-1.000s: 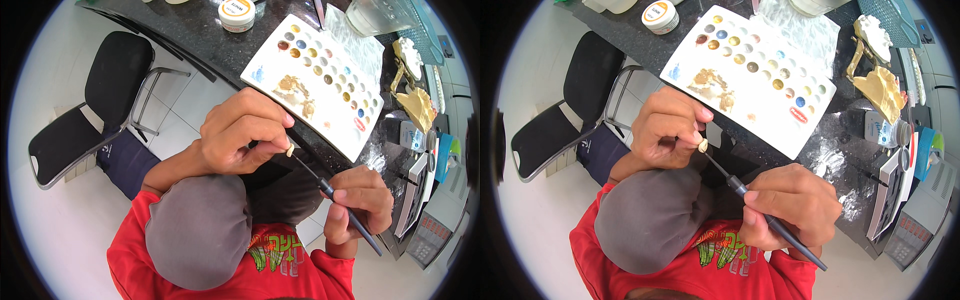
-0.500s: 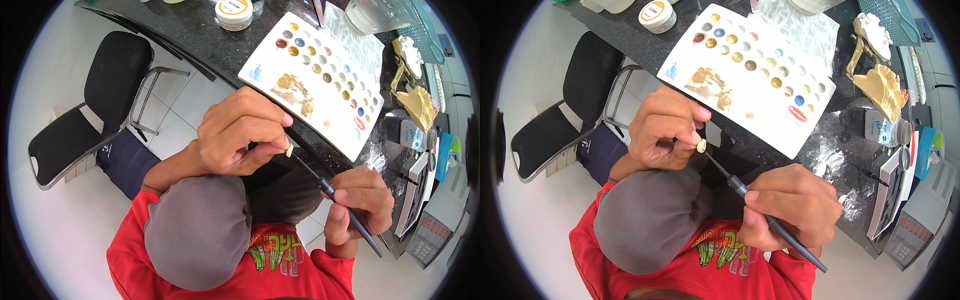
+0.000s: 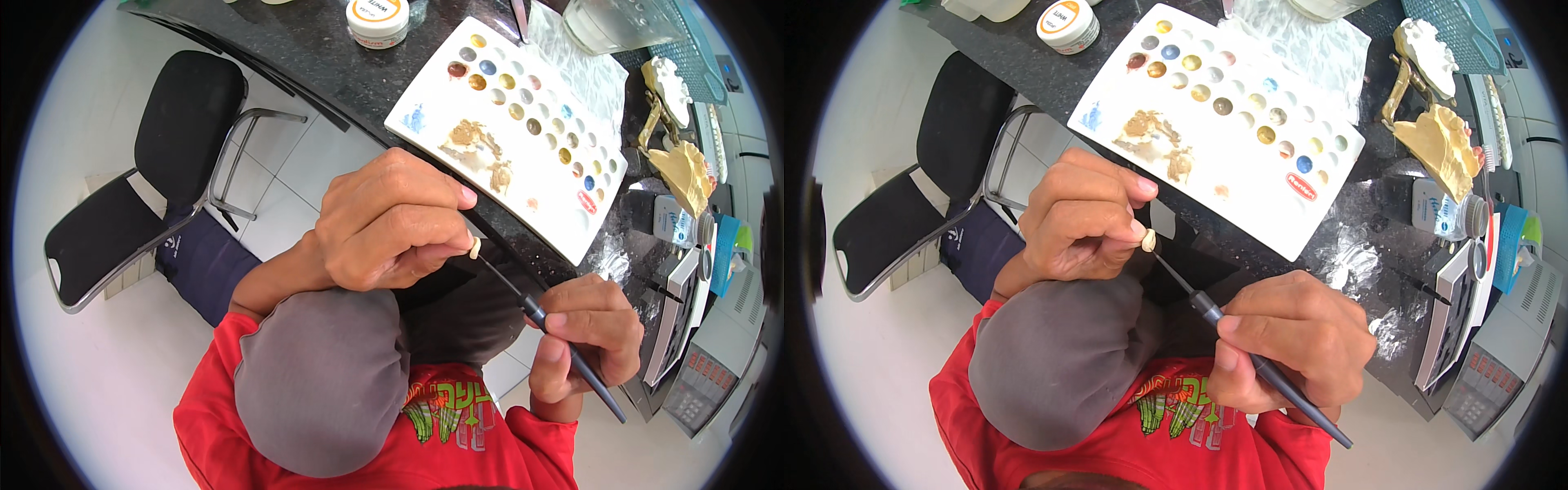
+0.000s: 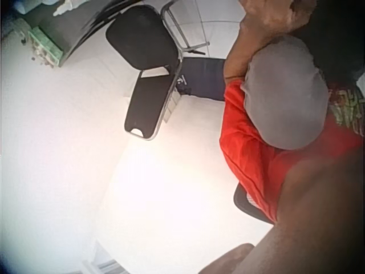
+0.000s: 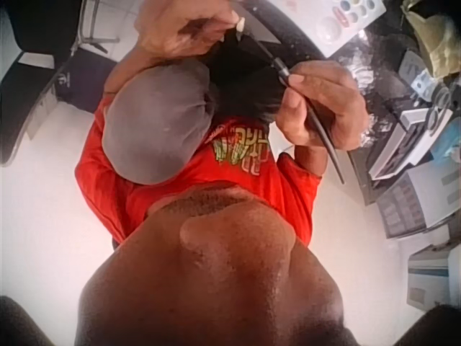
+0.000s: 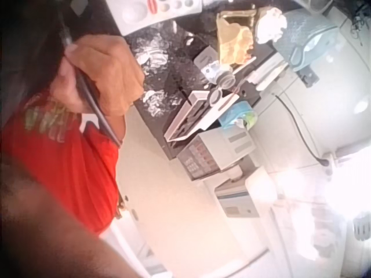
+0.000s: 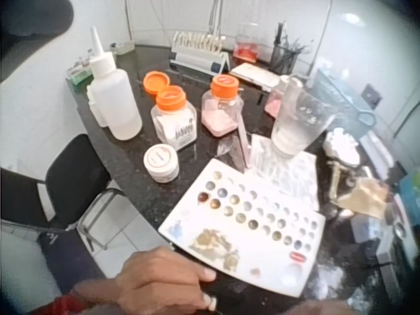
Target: The person applies stain to a dental crown using a fine brush, repeatedly dipping the brush into various pigments on a palette and brushing the crown held in their hand.
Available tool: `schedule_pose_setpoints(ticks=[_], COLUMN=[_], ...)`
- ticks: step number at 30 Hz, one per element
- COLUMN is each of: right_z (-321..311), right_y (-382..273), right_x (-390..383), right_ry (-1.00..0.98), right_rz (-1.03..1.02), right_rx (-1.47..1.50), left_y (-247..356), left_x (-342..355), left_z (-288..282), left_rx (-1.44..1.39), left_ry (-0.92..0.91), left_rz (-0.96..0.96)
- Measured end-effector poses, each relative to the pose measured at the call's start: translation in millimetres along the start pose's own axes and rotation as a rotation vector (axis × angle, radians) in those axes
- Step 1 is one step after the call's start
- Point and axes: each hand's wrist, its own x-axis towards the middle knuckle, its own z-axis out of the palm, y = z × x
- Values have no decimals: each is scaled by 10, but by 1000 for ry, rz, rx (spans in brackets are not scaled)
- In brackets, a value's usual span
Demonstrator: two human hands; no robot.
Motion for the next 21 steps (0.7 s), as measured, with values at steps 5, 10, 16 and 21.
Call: schedule_pose_setpoints(ticks=[5,10,16,21], right_z=[11,15,21,27], right_y=[-2,13,-1,8], right_x=[10,-4,12,9], right_ry=[4,5,9,4], right_rz=[6,-12,3,-8], right_rx=[2,30,8,23], left_y=[-8,-11,-9,-7], left_x=[-2,-1,-1,2], left_z=[3,5,-1,-11], left_rx=[-8,-12,-14,-7], left_ry=[-5,-4,-9,-13], left_rz=[8,9,2,-1])
